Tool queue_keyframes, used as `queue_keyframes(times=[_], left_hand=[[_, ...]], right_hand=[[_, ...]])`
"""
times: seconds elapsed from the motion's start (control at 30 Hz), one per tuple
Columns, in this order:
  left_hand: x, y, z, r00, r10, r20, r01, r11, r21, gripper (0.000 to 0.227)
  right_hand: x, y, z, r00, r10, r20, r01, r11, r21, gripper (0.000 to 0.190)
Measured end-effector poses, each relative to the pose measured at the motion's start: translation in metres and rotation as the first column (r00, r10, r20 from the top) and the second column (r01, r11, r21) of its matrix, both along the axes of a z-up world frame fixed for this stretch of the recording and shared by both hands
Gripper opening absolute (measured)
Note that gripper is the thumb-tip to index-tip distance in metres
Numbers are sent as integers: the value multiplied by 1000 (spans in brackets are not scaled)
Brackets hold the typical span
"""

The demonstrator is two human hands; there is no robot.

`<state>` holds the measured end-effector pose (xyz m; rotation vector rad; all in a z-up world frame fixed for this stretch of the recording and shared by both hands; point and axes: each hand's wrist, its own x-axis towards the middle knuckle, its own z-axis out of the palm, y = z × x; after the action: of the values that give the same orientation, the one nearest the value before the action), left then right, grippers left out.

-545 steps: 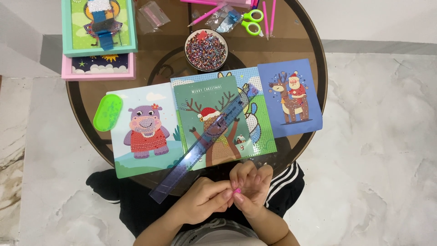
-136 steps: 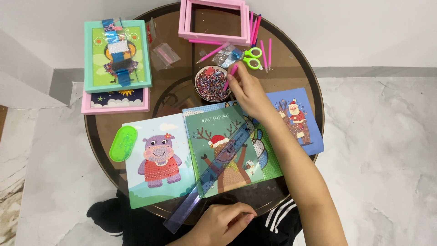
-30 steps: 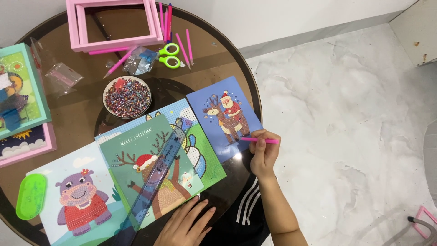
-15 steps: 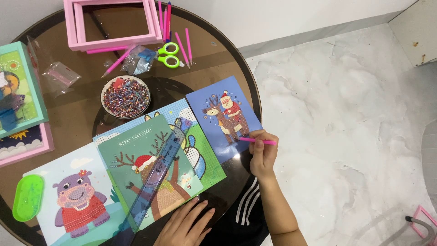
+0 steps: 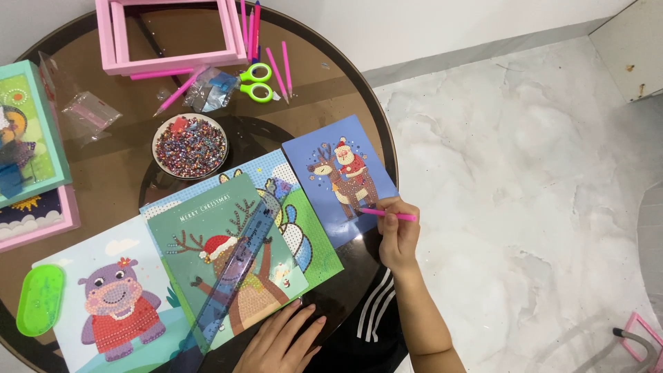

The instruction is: Aligning small decorative beads on a notebook using a ruler and a pen tool

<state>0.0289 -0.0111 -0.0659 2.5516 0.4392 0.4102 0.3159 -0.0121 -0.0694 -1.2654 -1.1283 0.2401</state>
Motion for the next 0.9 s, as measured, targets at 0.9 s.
queue_keyframes(times=[0.9], left_hand=[[1, 0, 2, 1000, -8, -10, 8, 1000, -8, 53]], right_hand=[[1, -1, -1, 1000, 4, 9, -3, 999, -38, 31]])
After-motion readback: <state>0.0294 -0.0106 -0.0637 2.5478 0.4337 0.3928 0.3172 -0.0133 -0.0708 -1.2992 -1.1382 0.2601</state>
